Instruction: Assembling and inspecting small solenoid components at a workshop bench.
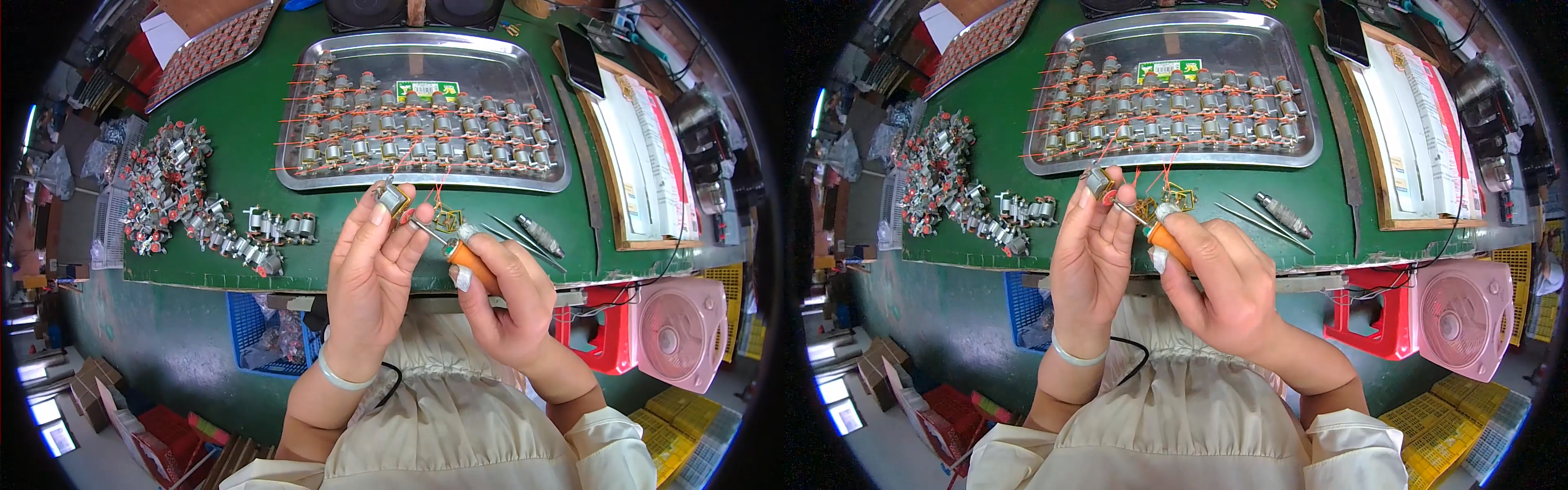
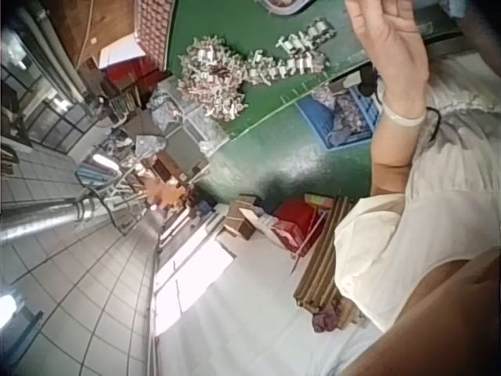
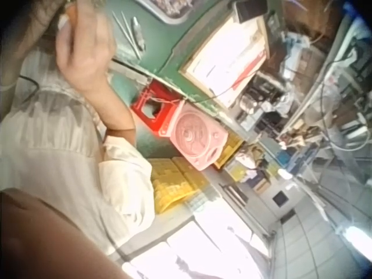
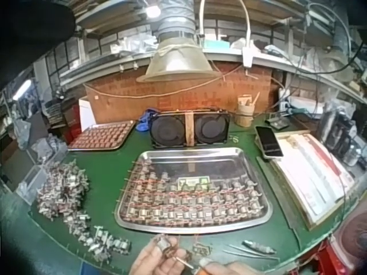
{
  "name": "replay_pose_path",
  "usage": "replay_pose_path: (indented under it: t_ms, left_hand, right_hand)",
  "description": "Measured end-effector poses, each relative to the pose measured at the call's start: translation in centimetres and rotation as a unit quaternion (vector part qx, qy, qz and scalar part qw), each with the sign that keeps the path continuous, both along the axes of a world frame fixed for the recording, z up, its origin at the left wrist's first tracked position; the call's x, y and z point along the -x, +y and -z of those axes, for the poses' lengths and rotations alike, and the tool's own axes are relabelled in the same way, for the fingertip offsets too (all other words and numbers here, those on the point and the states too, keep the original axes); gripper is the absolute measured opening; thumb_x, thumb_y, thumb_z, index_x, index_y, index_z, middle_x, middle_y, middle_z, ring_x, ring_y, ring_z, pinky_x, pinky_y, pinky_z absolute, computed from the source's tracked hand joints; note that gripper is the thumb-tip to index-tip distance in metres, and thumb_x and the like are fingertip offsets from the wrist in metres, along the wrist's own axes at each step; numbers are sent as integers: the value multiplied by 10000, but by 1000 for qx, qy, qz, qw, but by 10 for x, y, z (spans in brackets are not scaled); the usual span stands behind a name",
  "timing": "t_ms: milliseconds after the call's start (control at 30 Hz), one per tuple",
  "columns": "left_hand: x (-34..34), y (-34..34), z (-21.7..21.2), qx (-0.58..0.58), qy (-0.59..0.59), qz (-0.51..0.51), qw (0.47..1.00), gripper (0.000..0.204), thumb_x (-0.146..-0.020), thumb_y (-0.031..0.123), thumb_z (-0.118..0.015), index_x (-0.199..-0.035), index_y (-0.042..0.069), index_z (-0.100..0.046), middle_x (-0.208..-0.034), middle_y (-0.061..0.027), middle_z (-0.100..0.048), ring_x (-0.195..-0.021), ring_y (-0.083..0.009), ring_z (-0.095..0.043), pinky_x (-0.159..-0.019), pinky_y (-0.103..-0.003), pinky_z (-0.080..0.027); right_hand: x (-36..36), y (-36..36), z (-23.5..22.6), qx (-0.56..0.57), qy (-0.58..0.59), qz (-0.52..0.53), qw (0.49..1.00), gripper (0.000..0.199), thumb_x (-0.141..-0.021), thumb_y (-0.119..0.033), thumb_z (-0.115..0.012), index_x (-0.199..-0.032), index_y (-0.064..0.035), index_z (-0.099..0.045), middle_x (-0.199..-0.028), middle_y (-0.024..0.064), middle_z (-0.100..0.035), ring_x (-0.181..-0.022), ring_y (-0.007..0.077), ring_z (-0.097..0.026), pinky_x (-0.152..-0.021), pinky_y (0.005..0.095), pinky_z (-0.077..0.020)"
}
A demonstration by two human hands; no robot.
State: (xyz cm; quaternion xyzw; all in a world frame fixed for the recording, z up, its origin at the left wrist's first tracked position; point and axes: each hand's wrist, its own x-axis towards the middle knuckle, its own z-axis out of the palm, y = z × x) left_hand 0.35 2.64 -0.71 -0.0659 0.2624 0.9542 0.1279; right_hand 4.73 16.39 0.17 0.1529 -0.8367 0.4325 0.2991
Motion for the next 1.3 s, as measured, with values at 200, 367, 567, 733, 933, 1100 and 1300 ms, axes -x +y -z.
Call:
replay_pose_path:
  t_ms: [200,367,567,733,933,1100,1300]
  left_hand:
    - [-3,4,-6,93,47,-46,994,287,-901,102,-439,-1174,14,-425,-1121,-150,-538,-955,-250,-590,-789,-310,-514]
    - [-4,2,-6,113,73,-48,990,291,-898,102,-445,-1172,7,-423,-1119,-164,-536,-959,-257,-588,-791,-316,-514]
    - [-5,2,-11,131,105,-22,985,307,-899,94,-442,-1186,-14,-412,-1105,-174,-541,-954,-272,-589,-789,-319,-515]
    - [-8,6,-10,128,127,1,984,302,-906,96,-435,-1180,-30,-424,-1080,-171,-548,-941,-280,-594,-785,-320,-517]
    - [-9,7,-5,189,150,-22,970,267,-901,91,-453,-1134,-39,-451,-983,-142,-577,-921,-241,-598,-777,-326,-518]
    - [-8,6,-6,185,144,-44,971,179,-880,79,-498,-1014,-39,-488,-952,-117,-583,-871,-190,-596,-777,-322,-515]
    - [-7,3,-1,256,199,-72,943,162,-880,75,-501,-1000,-33,-504,-927,-96,-590,-802,-127,-580,-715,-249,-492]
  right_hand:
    - [2,-1,1,-5,18,2,1000,325,-688,36,-611,-1008,43,-553,-691,130,-544,-547,221,-524,-487,304,-426]
    - [-2,8,-10,283,-293,-123,905,260,-832,-108,-542,-1060,17,-530,-704,104,-581,-526,154,-527,-480,256,-430]
    - [7,21,-6,460,-468,-239,716,274,-846,-134,-491,-1086,-13,-435,-791,69,-572,-600,100,-518,-544,208,-420]
    - [9,9,1,415,-335,-199,822,402,-738,-11,-553,-1094,-39,-368,-785,30,-477,-658,79,-468,-594,195,-381]
    - [18,-5,6,61,-63,-12,996,313,-683,-13,-667,-952,-11,-506,-681,61,-481,-536,135,-453,-464,255,-374]
    - [21,-8,4,33,0,-3,999,269,-685,-11,-660,-919,-12,-527,-740,105,-539,-560,201,-494,-489,289,-408]
    - [18,-3,-16,361,-319,-128,867,175,-794,-14,-592,-955,7,-528,-748,2,-533,-618,62,-475,-558,220,-403]
